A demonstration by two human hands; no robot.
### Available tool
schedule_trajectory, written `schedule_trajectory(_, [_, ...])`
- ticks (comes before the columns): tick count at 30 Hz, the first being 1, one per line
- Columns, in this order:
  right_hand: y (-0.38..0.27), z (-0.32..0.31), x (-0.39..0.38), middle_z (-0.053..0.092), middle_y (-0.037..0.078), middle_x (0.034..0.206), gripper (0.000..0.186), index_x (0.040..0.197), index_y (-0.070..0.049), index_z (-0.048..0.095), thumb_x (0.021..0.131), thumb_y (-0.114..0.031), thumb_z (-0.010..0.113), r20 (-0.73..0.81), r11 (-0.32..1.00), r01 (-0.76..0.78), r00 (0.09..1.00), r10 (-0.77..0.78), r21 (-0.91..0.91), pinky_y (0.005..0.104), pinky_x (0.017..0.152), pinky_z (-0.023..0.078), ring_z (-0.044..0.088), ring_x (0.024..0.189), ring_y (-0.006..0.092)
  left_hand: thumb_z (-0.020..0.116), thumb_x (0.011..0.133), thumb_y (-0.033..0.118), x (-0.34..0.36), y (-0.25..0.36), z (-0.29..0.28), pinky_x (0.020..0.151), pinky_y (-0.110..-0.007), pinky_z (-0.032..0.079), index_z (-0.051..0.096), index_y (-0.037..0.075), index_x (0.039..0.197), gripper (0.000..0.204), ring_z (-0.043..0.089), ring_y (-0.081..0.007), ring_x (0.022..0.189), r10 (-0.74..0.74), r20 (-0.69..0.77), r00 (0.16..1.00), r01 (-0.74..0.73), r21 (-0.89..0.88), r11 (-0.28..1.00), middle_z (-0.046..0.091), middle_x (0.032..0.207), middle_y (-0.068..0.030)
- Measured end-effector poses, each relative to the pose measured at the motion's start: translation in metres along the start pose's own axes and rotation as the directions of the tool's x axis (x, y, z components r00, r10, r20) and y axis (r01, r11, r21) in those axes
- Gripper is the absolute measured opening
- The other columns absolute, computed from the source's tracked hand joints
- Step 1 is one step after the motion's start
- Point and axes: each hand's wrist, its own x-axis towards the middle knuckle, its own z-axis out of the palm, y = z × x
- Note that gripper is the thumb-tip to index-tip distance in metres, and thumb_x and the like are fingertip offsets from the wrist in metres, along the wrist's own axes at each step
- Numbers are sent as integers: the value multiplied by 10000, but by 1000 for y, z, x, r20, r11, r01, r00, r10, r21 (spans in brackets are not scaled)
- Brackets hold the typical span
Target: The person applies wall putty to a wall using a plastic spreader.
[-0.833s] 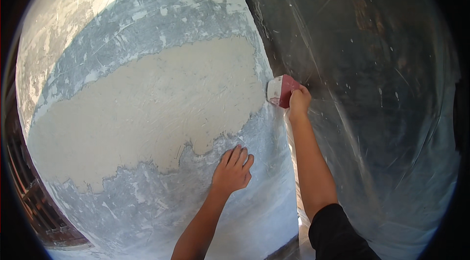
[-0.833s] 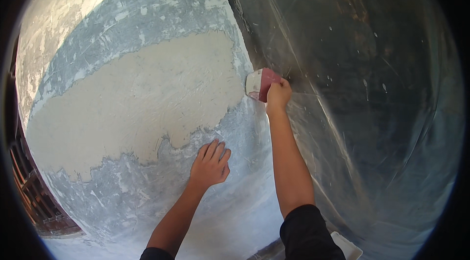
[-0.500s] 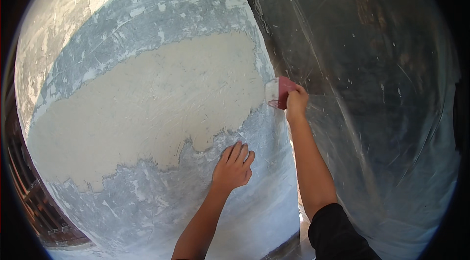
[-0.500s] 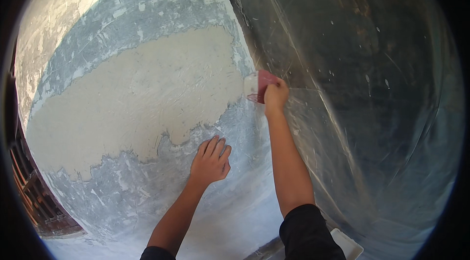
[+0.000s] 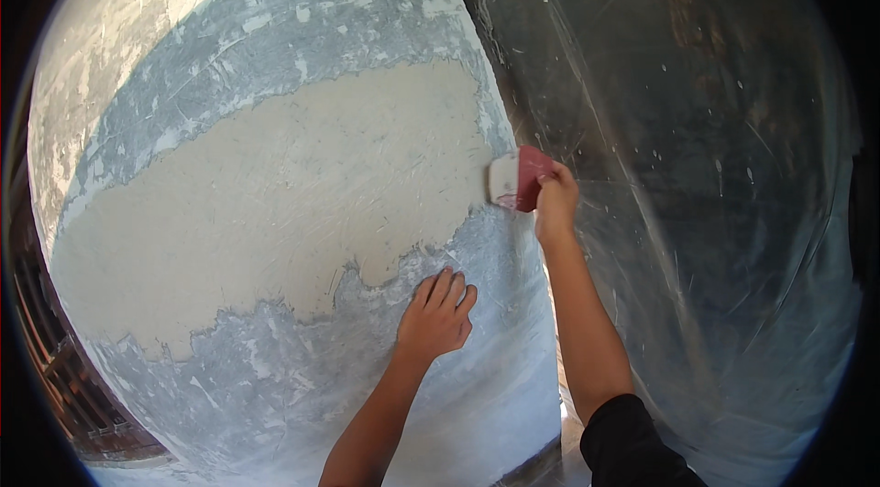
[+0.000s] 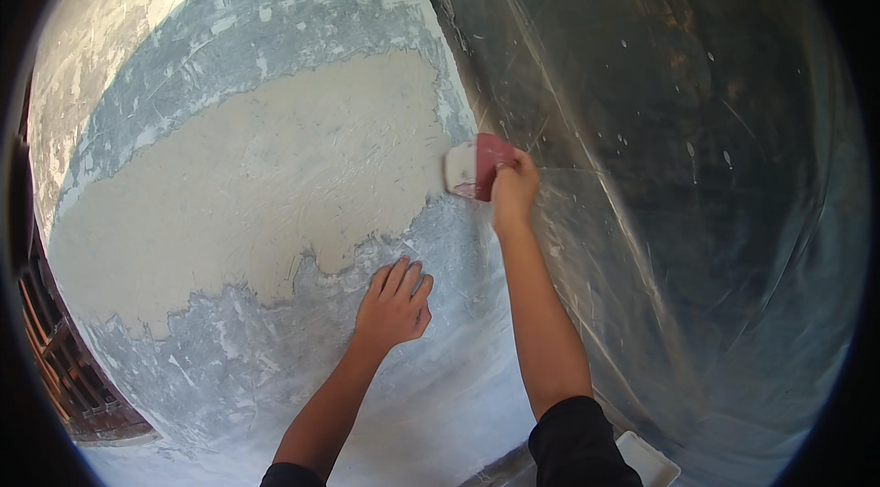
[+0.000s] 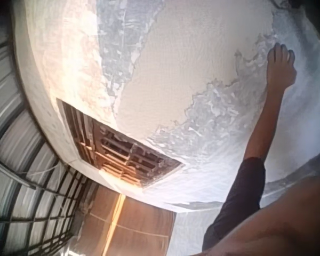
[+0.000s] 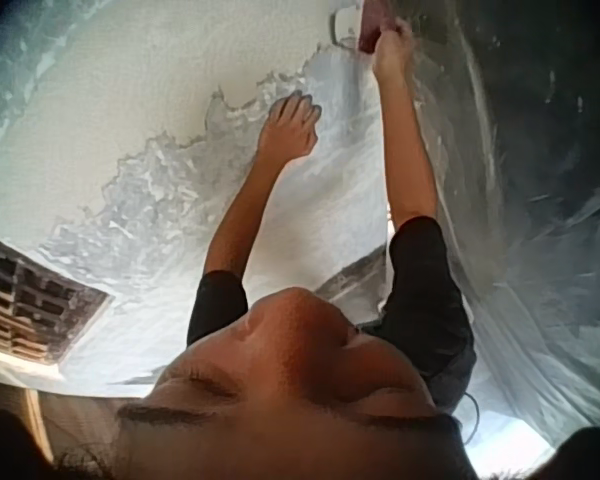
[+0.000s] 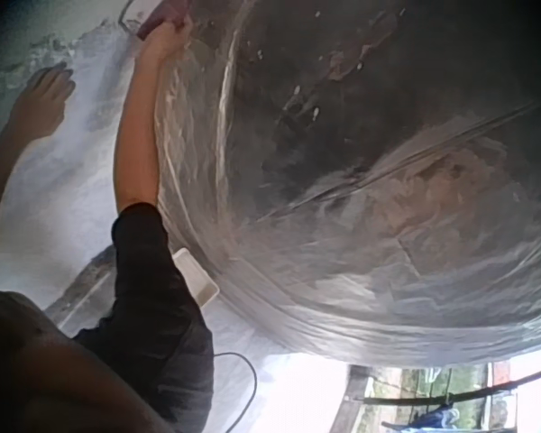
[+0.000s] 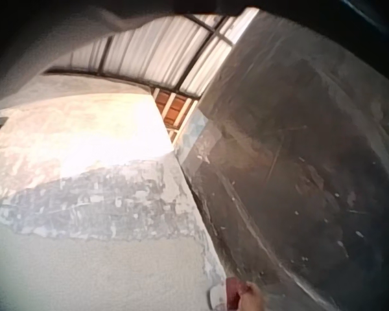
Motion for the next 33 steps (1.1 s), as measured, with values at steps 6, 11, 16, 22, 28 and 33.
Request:
schedule_trajectory(6, [1,30,-35,670,96,999,249,1097,6,630,876,39,519,321,973,106,946,-35,-207,275,811,471,618,885,155,614,733,179,-1,2,-2,986,-426,416,626,73,1049,334,541,-301,1175,-6,-36,999,6,3,1000,615,1166,-134])
schedule_trajectory(11, [-6,5,-16,660,86,1002,221,1089,-1,623,894,29,524,91,994,9,996,1,-109,264,799,459,600,858,134,615,735,175,0,2,-3,992,-429,411,630,70,1039,322,535,-300,1187,0,-18,1000,0,2,1000,614,1173,-134])
schedule_trajectory(16, [-4,27,-42,662,66,971,212,1085,0,627,894,39,543,308,987,74,951,-27,-140,259,805,446,594,876,131,617,734,176,-2,0,-1,996,-436,405,631,70,1046,329,532,-300,1194,-9,-10,1000,9,14,1000,614,1176,-131])
schedule_trajectory(22, [13,-6,12,678,110,957,235,1049,35,647,846,20,531,-91,989,18,995,-32,-148,296,782,481,630,868,172,620,730,174,-1,3,2,994,-443,406,630,70,1058,344,528,-302,1200,-4,-17,1000,4,13,1000,610,1178,-134])
schedule_trajectory(28, [19,-5,12,675,112,986,245,1062,37,644,847,30,526,53,996,49,998,-44,-79,285,799,482,633,881,176,616,736,169,-1,2,2,990,-446,408,630,71,1061,339,527,-309,1198,-8,-20,1000,8,0,1000,607,1176,-138])
schedule_trajectory(33, [21,-12,25,675,101,991,249,1057,33,646,836,28,532,-92,994,-85,992,91,69,287,806,477,626,888,163,615,734,168,-1,2,1,990,-443,408,631,71,1060,341,527,-311,1195,-15,-34,999,16,17,1000,607,1173,-137])
